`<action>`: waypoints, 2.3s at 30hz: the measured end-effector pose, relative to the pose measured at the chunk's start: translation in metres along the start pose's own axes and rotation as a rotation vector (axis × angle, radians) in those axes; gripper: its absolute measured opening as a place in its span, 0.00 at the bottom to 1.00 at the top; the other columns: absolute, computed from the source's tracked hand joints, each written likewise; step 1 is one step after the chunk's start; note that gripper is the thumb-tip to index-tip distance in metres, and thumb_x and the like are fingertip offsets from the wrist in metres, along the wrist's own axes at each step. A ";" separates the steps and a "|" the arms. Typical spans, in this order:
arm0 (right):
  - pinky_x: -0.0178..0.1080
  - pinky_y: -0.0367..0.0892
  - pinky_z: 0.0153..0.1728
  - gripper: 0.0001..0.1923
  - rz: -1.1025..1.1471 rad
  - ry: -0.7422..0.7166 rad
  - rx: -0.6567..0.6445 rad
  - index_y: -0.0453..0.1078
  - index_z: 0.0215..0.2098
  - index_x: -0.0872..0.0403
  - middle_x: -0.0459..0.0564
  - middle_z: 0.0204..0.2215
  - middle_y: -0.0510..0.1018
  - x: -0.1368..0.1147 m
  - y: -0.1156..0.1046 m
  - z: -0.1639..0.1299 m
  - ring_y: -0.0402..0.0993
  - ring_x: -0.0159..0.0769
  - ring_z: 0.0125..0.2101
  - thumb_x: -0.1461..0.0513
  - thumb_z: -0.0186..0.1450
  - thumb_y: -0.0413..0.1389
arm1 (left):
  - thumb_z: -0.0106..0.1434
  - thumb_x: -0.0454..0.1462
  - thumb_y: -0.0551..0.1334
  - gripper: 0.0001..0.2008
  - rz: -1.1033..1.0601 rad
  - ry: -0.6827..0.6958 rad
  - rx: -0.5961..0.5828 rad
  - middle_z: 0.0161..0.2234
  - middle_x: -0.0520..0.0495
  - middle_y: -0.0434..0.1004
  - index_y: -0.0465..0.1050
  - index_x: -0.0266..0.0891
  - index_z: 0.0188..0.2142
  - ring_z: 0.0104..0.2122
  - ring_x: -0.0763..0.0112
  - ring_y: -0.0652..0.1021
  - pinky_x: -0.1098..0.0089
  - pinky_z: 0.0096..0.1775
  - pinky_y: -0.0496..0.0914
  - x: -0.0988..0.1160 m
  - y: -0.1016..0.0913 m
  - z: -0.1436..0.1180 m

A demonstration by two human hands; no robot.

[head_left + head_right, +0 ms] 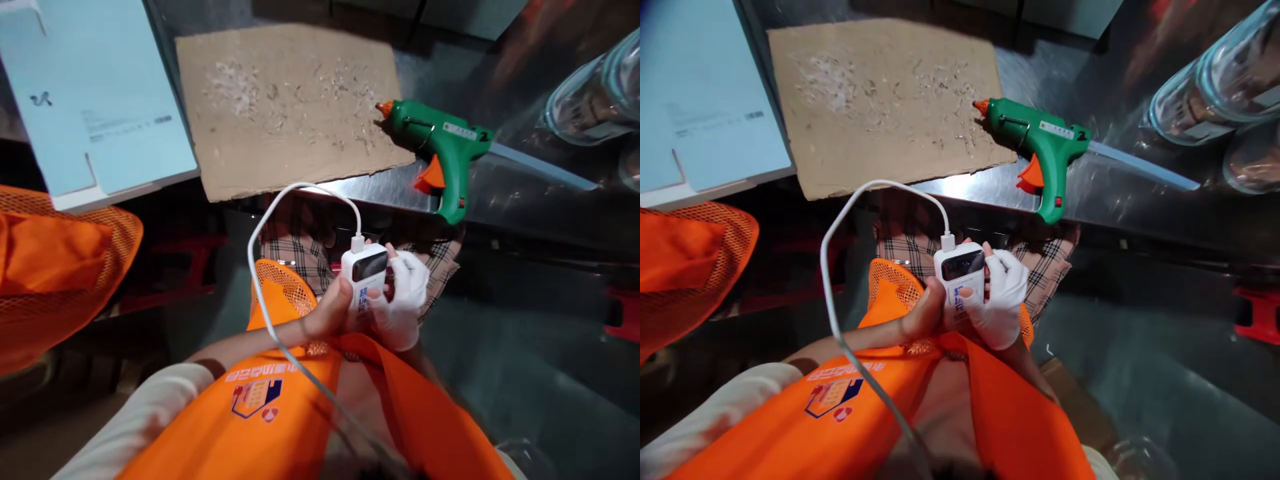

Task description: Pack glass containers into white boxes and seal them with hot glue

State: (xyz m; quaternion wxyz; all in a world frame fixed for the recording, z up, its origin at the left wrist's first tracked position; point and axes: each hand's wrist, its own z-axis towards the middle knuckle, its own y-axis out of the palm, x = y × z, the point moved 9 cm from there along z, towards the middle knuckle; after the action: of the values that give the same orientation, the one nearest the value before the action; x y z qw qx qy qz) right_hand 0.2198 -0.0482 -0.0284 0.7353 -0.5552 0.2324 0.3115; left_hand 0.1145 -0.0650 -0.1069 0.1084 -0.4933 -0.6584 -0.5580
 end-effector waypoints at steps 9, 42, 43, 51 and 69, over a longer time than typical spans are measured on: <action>0.43 0.72 0.44 0.11 0.450 0.141 -0.383 0.83 0.40 0.52 0.51 0.38 0.82 -0.017 0.013 0.086 0.77 0.41 0.41 0.53 0.70 0.62 | 0.56 0.73 0.61 0.45 -0.028 -0.099 -0.080 0.39 0.33 0.85 0.81 0.35 0.48 0.36 0.55 0.85 0.59 0.40 0.79 -0.009 -0.007 -0.009; 0.34 0.70 0.35 0.23 0.842 0.356 -0.777 0.83 0.34 0.57 0.50 0.32 0.82 0.000 0.063 0.064 0.76 0.34 0.33 0.44 0.63 0.68 | 0.54 0.77 0.57 0.53 -0.291 -0.389 -0.172 0.43 0.34 0.85 0.79 0.33 0.54 0.37 0.55 0.85 0.62 0.40 0.76 -0.041 -0.007 -0.033; 0.34 0.70 0.35 0.23 0.838 0.346 -0.778 0.82 0.33 0.58 0.50 0.32 0.82 -0.001 0.063 0.064 0.76 0.34 0.33 0.45 0.63 0.68 | 0.55 0.77 0.56 0.53 -0.298 -0.398 -0.173 0.43 0.33 0.85 0.79 0.32 0.54 0.38 0.53 0.85 0.62 0.41 0.76 -0.044 -0.007 -0.035; 0.36 0.70 0.40 0.24 0.830 0.331 -0.743 0.81 0.34 0.57 0.50 0.35 0.82 0.003 0.068 0.060 0.77 0.36 0.36 0.43 0.66 0.65 | 0.56 0.73 0.63 0.47 -0.383 -0.411 -0.119 0.46 0.35 0.84 0.79 0.33 0.53 0.37 0.54 0.84 0.61 0.41 0.75 -0.045 -0.008 -0.030; 0.34 0.60 0.31 0.18 0.686 0.343 0.024 0.81 0.32 0.57 0.45 0.25 0.77 0.005 -0.131 0.135 0.68 0.31 0.27 0.50 0.58 0.69 | 0.63 0.73 0.50 0.51 -0.348 -0.584 -0.918 0.39 0.34 0.85 0.79 0.28 0.53 0.36 0.51 0.85 0.57 0.42 0.76 0.038 0.162 0.039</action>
State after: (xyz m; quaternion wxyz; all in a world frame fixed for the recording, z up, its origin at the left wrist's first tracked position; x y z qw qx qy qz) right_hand 0.3169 0.0573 0.0931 0.5452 -0.4806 0.5280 0.4393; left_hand 0.2369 -0.0299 0.0077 -0.3972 -0.5078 -0.4228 -0.6369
